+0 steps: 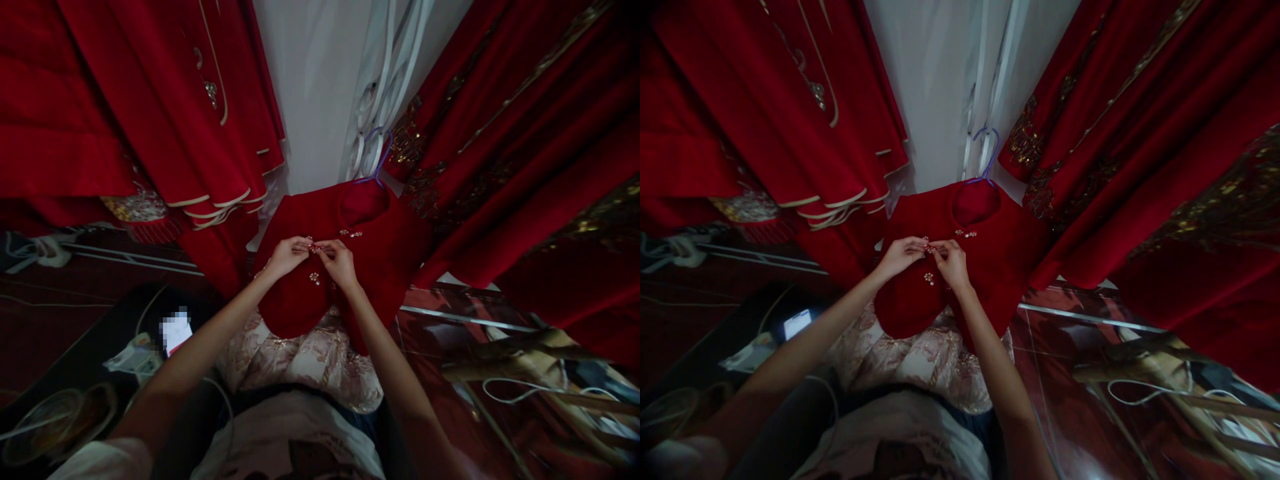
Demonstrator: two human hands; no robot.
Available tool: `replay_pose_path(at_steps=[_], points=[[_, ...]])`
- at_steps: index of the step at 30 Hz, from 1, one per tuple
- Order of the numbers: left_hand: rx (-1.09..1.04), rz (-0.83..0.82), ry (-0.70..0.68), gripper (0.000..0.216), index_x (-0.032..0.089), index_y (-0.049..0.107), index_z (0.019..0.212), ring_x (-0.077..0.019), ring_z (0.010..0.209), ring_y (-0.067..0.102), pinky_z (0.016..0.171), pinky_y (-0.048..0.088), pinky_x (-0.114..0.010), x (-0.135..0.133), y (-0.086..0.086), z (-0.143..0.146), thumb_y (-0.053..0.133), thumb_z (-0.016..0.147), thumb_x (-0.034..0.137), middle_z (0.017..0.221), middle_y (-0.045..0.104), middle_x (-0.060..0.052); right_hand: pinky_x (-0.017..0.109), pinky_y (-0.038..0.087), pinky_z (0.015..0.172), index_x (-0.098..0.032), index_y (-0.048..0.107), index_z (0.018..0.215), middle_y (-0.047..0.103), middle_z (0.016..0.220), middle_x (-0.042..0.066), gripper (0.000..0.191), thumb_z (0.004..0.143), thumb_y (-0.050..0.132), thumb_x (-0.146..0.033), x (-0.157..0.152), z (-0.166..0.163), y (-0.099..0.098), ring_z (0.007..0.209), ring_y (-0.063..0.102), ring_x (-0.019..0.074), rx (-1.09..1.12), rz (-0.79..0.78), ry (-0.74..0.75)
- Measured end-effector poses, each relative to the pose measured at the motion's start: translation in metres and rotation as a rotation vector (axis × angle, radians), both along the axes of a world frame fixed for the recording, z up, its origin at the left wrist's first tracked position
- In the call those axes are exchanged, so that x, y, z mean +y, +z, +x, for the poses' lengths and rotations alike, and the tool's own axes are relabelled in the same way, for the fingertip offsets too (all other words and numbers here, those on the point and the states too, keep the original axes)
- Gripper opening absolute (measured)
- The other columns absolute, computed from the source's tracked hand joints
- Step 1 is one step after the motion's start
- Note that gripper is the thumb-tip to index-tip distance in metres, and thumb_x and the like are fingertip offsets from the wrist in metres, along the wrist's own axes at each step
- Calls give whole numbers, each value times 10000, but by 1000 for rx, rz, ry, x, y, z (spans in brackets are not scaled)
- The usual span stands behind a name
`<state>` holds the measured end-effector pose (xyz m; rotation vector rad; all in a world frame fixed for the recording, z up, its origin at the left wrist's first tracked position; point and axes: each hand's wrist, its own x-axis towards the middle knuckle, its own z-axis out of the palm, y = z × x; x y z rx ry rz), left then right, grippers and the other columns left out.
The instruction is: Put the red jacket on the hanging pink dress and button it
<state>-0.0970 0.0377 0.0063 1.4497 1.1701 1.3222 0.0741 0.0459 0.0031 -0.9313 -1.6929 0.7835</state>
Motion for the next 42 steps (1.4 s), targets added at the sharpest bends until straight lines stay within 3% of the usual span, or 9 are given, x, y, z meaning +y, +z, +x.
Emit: replay_pose_path(at_steps=[6, 14, 20, 23, 27, 30, 33, 37, 42], points=[[91, 51, 42, 224, 128, 722, 872, -169, 741, 701, 773, 586, -331, 0, -1, 0, 732, 663, 210, 844, 745, -75, 300, 580, 762, -217, 709, 938, 637, 945, 49, 173, 822, 616, -304, -5, -12, -7, 781, 650, 139, 78, 16, -85], [252, 154, 119, 184, 141, 740, 889, -190, 749, 707, 779, 586, -348, -13, 5, 2, 671, 721, 171, 846, 747, -74, 307, 564, 792, -211, 701, 954, 622, 957, 65, 191, 852, 588, -326, -16, -23, -14, 795, 633, 151, 95, 84, -193], [333, 214, 66, 123, 153, 712, 823, -183, 727, 690, 749, 569, -323, -14, 13, -3, 685, 712, 198, 794, 730, -54, 320, 558, 795, -200, 684, 908, 634, 956, 75, 165, 846, 574, -306, -17, -23, -8, 781, 629, 156, 53, 112, -229], [337, 243, 31, 165, 155, 663, 920, -154, 773, 671, 744, 553, -285, -17, 4, -6, 632, 766, 206, 871, 705, -56, 322, 557, 816, -205, 654, 946, 669, 962, 60, 183, 860, 539, -318, -17, -16, -11, 830, 654, 157, 96, 55, -152], [433, 280, 124, 291, 173, 588, 1078, -132, 812, 618, 744, 530, -272, -49, -13, 1, 559, 791, 132, 1014, 619, -68, 328, 553, 835, -212, 639, 975, 706, 983, 40, 196, 872, 510, -319, -28, 18, -18, 888, 678, 156, 128, -67, 21], [634, 370, 114, 291, 211, 620, 1035, -199, 989, 550, 911, 476, -376, -80, -20, 15, 596, 759, 121, 1023, 552, -59, 289, 558, 714, -211, 654, 976, 711, 926, 41, 200, 869, 514, -306, -46, 51, -18, 809, 676, 150, -24, -124, 15], [785, 428, 84, 316, 233, 629, 1051, -233, 1063, 484, 966, 434, -416, -95, -25, 28, 612, 757, 118, 1042, 500, -61, 246, 528, 638, -198, 655, 983, 703, 831, 32, 193, 830, 573, -282, -61, 70, -19, 728, 656, 134, -222, -208, 67], [863, 453, 6, 214, 210, 603, 1048, -193, 972, 519, 911, 467, -357, -91, -29, 32, 511, 869, 139, 1001, 519, -53, 254, 511, 690, -171, 642, 938, 697, 798, 42, 190, 773, 652, -264, -66, 65, -32, 724, 650, 133, -357, -286, 22], [885, 472, 24, 163, 209, 571, 1047, -175, 931, 571, 873, 491, -326, -86, -32, 29, 458, 930, 190, 995, 565, -45, 241, 492, 611, -187, 574, 800, 663, 710, 13, 220, 700, 717, -321, -67, 49, -38, 645, 630, 137, -264, -234, -82]])
